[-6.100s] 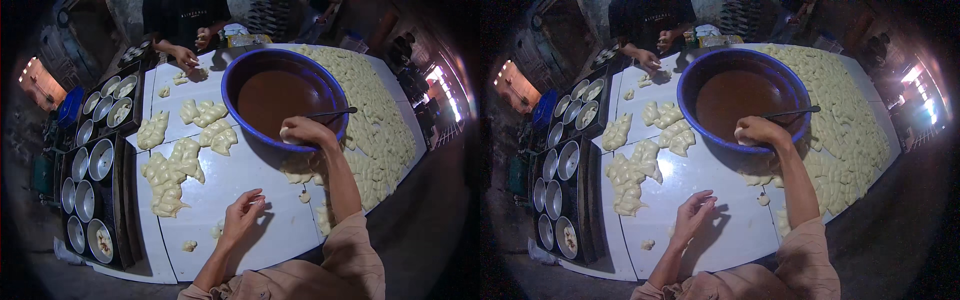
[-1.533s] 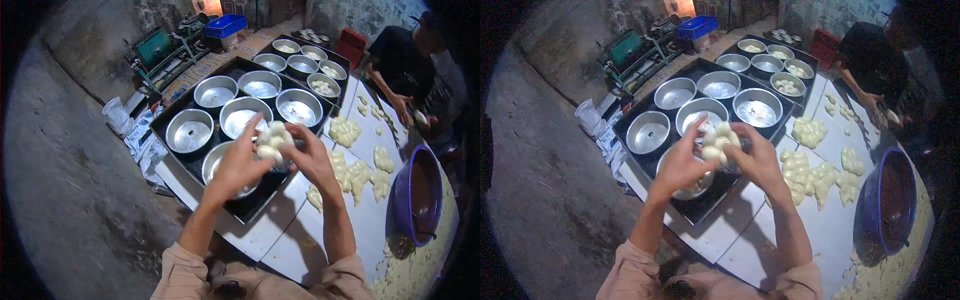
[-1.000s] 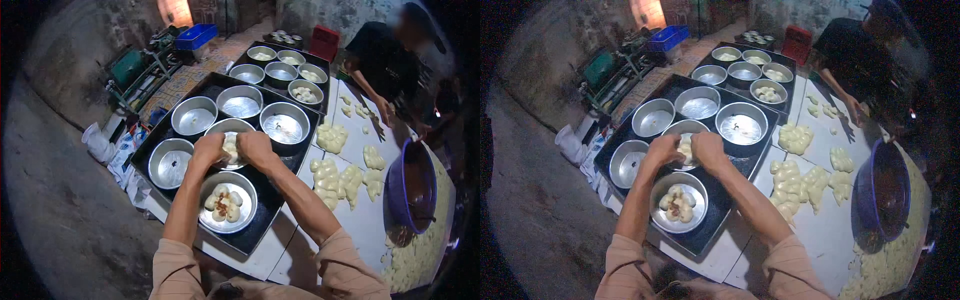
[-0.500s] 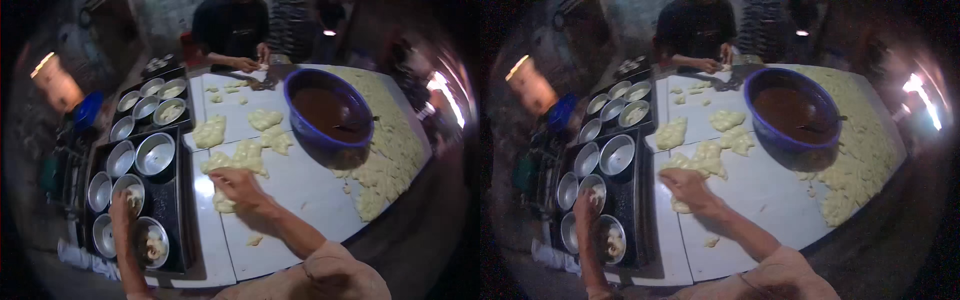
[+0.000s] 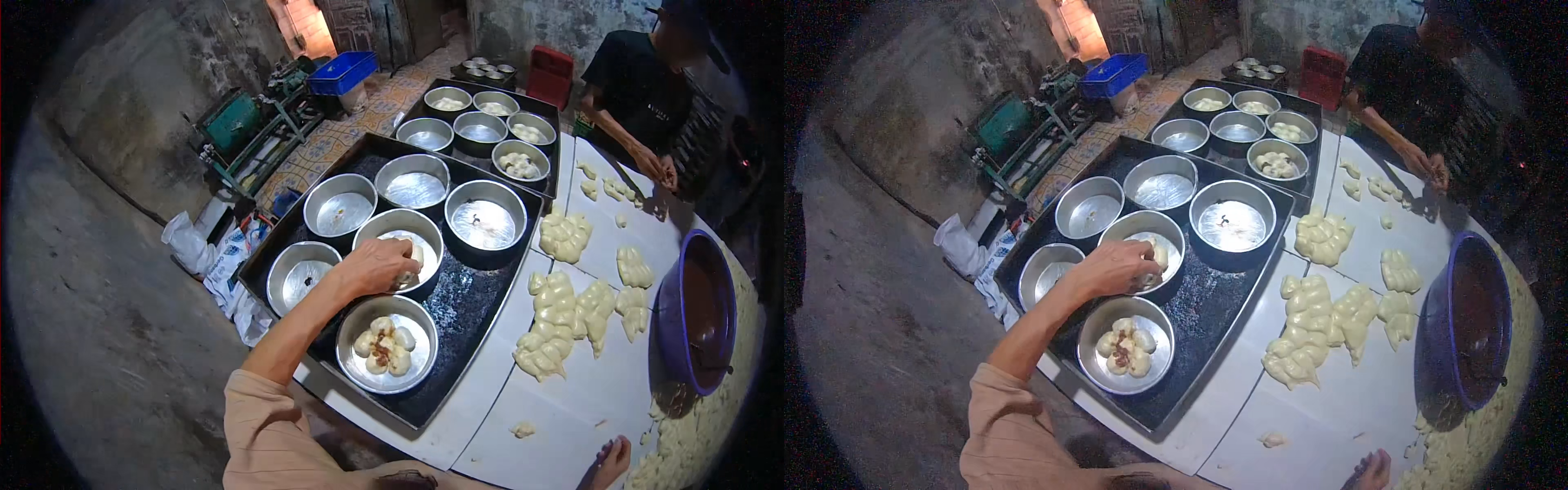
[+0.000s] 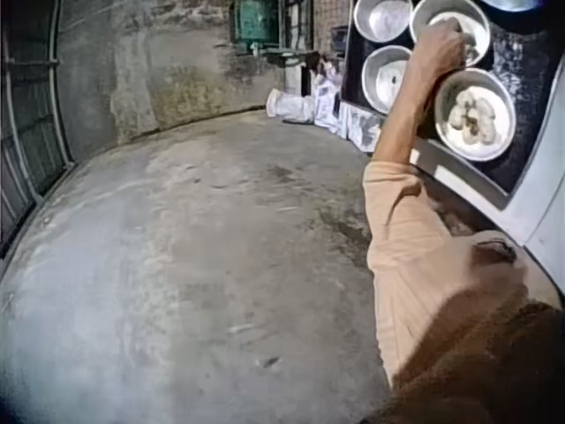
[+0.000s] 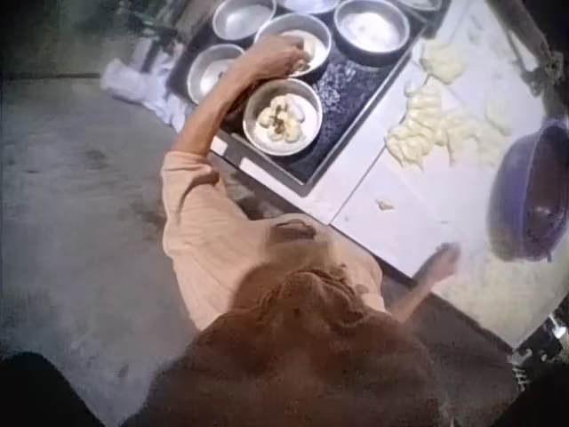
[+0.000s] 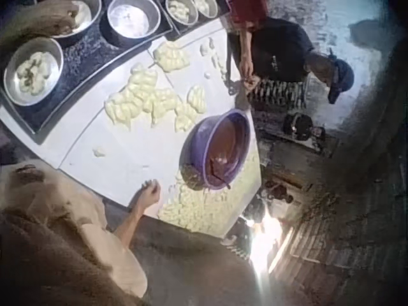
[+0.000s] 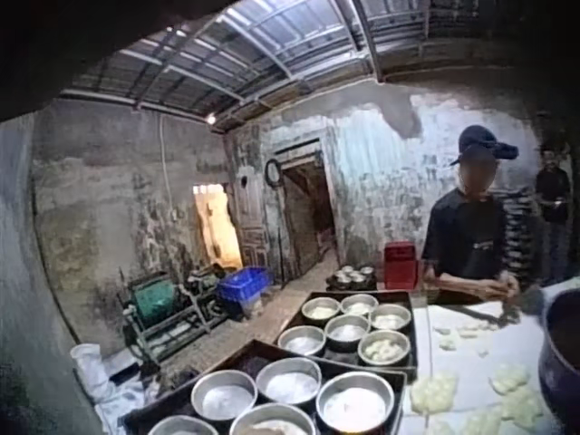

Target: The person prepares filled dough portions by hand. The person takes pieces of dough from a table, places a chocolate filling into the center using a spoon, and folds the dough over the filling to seal it. The finished portions are then placed into round baking tins on a tray.

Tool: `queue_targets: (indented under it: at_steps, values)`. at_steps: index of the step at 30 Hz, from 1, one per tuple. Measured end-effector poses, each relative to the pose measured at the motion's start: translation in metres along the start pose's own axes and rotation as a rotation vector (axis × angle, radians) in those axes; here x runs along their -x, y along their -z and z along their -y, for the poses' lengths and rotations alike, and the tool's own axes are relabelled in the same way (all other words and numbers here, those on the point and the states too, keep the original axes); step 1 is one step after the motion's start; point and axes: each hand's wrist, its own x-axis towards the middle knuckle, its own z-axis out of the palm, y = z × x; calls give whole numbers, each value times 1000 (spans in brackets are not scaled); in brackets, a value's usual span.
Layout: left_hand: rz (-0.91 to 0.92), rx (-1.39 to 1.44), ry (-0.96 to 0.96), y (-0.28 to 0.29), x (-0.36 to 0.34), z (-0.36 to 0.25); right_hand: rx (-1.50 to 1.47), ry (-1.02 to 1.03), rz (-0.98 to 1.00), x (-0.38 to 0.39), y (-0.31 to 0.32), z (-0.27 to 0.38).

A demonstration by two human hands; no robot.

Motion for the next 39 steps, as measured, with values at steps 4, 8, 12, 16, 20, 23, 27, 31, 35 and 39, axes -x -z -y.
queue_targets:
  at_steps: [4,8,12,16,20,23,27,31,35,39]
  values:
    - [-28,7,-90,-10,-4,9,243,597,68,-35,-38,-9]
    - [-31,-19,-131,-9,-1,9,22,273,193,4,-87,76]
    - [-74,-2,-142,-8,7,12,175,453,280,-2,-99,78]
    - [-125,105,-103,5,-4,1,224,524,269,-1,-95,73]
    - [-140,73,-7,-1,-20,-8,267,334,229,14,-85,87]
    - [-272,-5,0,-30,-18,-2,220,381,224,16,-84,72]
    - [-120,-4,119,-36,-4,12,232,438,225,17,-50,53]
    - [-213,-36,77,-26,-18,5,233,392,34,27,0,0]
    - [-380,-225,-163,39,-37,-104,164,124,-400,28,73,-67]
    - [-241,404,-172,14,-80,-226,31,-43,-481,4,124,-92]
